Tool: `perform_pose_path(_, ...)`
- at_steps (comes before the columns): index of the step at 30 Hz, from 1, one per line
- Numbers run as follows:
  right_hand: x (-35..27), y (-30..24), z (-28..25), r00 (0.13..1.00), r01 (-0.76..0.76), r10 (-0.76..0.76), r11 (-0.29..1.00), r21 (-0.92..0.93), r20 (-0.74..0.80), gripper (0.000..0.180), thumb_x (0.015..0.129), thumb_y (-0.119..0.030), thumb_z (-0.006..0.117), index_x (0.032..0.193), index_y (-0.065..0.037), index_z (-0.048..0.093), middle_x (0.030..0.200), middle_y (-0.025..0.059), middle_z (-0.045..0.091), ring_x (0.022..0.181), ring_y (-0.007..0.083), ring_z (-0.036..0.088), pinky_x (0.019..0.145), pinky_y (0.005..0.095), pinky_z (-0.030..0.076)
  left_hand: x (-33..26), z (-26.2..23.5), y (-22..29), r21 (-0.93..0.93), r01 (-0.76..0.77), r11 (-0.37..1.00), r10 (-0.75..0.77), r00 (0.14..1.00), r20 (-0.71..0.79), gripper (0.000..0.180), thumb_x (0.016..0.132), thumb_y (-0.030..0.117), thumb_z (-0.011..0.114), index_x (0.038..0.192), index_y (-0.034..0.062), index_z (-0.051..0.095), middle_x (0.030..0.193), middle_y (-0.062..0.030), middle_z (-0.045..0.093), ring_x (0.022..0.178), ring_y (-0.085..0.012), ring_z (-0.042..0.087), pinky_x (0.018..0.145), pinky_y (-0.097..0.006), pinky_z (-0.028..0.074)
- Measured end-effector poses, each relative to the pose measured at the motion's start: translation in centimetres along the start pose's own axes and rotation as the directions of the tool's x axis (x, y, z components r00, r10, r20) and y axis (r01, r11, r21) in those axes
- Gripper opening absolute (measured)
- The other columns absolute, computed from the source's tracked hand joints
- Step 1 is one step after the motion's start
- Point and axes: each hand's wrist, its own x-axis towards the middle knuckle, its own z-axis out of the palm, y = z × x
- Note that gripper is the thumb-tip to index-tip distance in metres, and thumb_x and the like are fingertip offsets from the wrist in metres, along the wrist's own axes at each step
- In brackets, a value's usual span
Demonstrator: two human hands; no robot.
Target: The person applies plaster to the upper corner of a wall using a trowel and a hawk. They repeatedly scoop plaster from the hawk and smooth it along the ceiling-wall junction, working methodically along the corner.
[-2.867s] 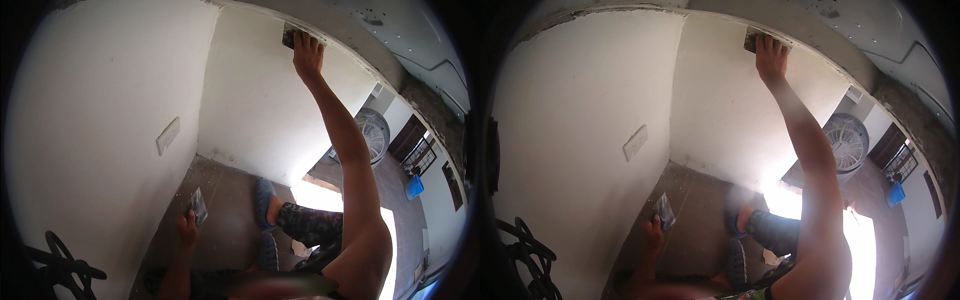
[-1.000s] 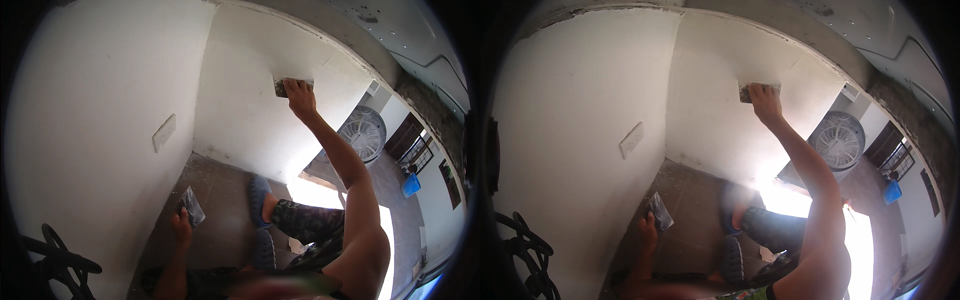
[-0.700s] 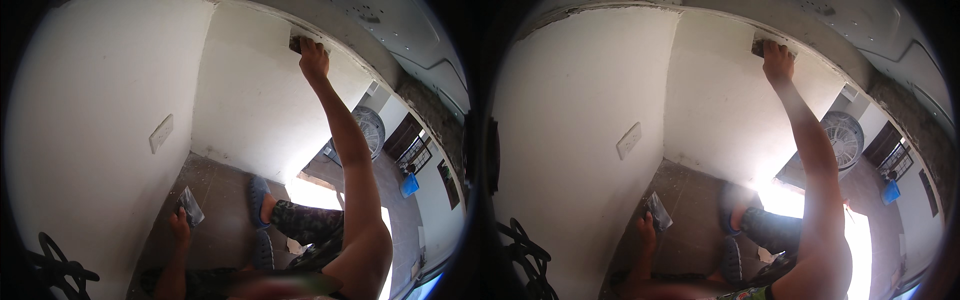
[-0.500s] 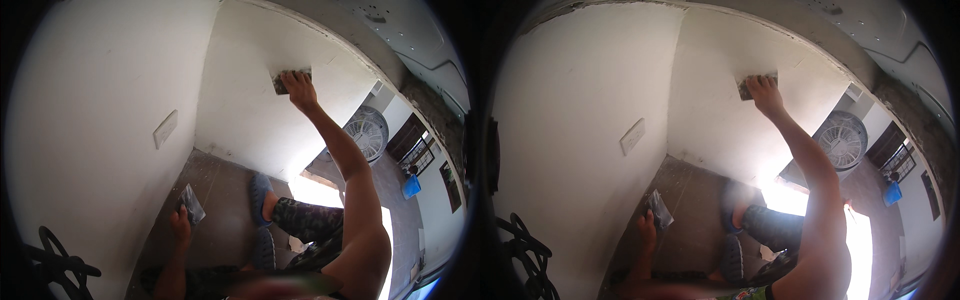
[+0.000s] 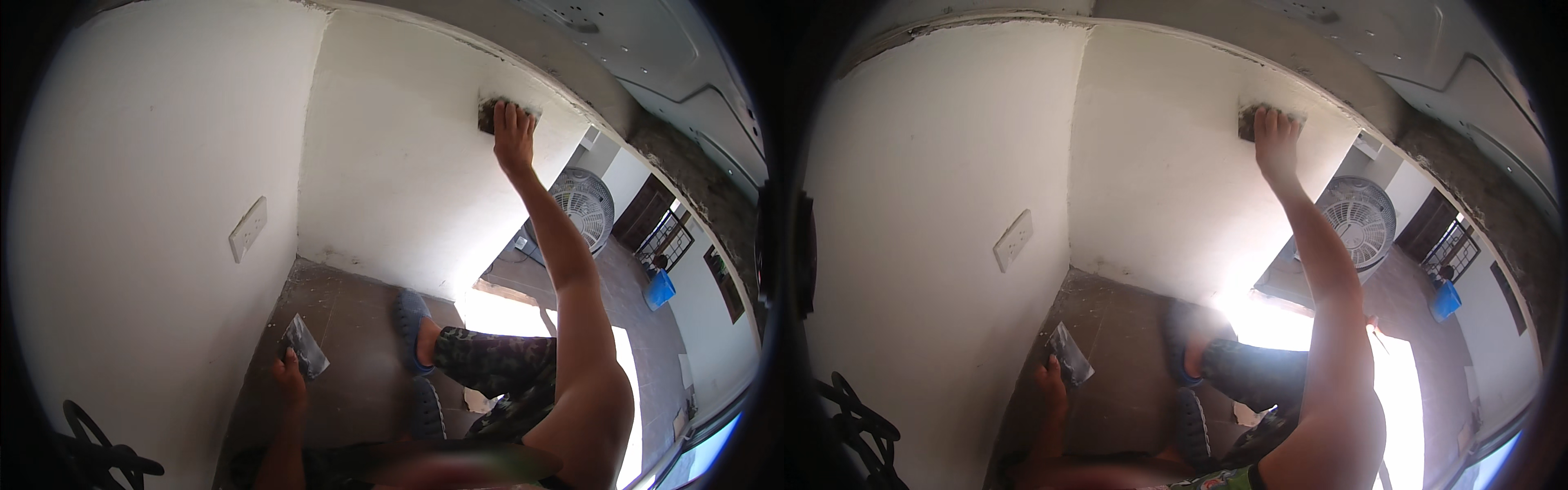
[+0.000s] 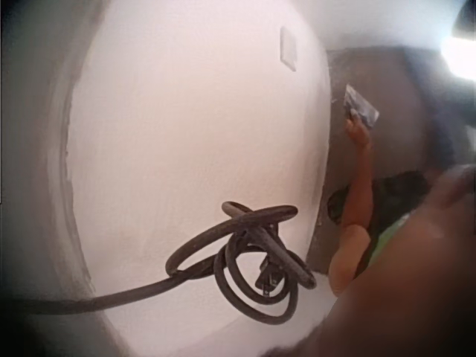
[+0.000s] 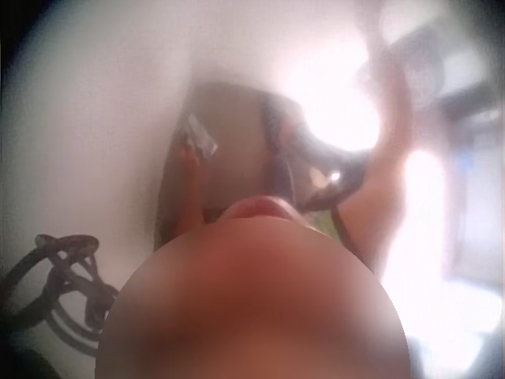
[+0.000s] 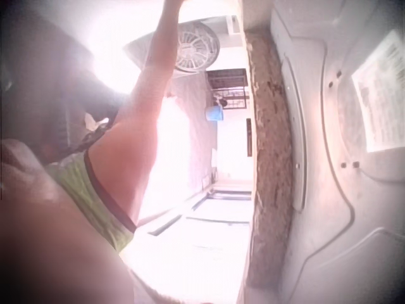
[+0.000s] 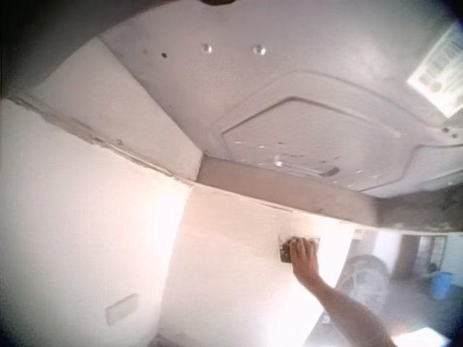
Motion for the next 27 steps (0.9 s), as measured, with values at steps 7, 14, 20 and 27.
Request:
perform_pose_path(7, -1.7, -0.6, -3.5, 0.965, -0.147, 0.077, 0.951, 0.274, 0.251, 0.051, 0.079, 0.001, 0.059, 0.129, -0.01, 0.057, 0.115, 0.0113, 0.06, 0.101, 0.0334, 0.061, 0.088, 0.0456, 0.053, -0.1, 0.2, -0.5, -0.011, 0.001, 1.0, -0.002, 0.998, -0.067, 0.033, 0.101, 0.026, 0.058, 0.079, 0.0017, 0.054, 0.072, 0.0036, 0.046, 0.069, -0.0082, 0.041, 0.06, -0.031, 0.036)
perform_pose_path(14, 4.8, 3.2, -0.4, 0.993, -0.119, 0.121, 0.988, 0.103, -0.015, 0.046, 0.079, -0.004, 0.058, 0.125, -0.008, 0.057, 0.107, 0.008, 0.057, 0.093, 0.0276, 0.057, 0.082, 0.0437, 0.048, 0.1, 0.5, -0.7, 0.014, -0.022, 1.0, 0.023, 0.997, -0.079, 0.043, 0.101, 0.03, 0.06, 0.073, 0.0015, 0.045, 0.07, 0.0017, 0.042, 0.068, -0.0106, 0.038, 0.057, -0.035, 0.035)
perform_pose_path(20, -3.5, -4.1, -2.7, 0.99, -0.066, 0.039, 0.977, 0.204, 0.136, 0.051, 0.079, 0.0, 0.059, 0.129, -0.002, 0.055, 0.113, 0.0136, 0.057, 0.1, 0.0295, 0.056, 0.09, 0.0433, 0.048, -0.5, 0.0, 0.8, 0.178, 0.022, 0.984, -0.011, 0.998, -0.06, 0.043, 0.101, 0.031, 0.058, 0.074, 0.0, 0.046, 0.07, 0.0001, 0.044, 0.068, -0.0112, 0.04, 0.058, -0.035, 0.036)
perform_pose_path(27, -1.4, -2.9, -4.8, 0.963, -0.231, 0.169, 0.92, 0.317, 0.211, 0.055, 0.077, 0.005, 0.062, 0.13, -0.01, 0.056, 0.114, 0.012, 0.059, 0.099, 0.0329, 0.06, 0.084, 0.0446, 0.054, -0.5, 0.5, 1.3, 0.115, -0.046, 0.992, 0.056, 0.995, -0.085, 0.043, 0.101, 0.031, 0.057, 0.076, -0.0029, 0.05, 0.071, -0.002, 0.048, 0.069, -0.0127, 0.042, 0.061, -0.037, 0.039)
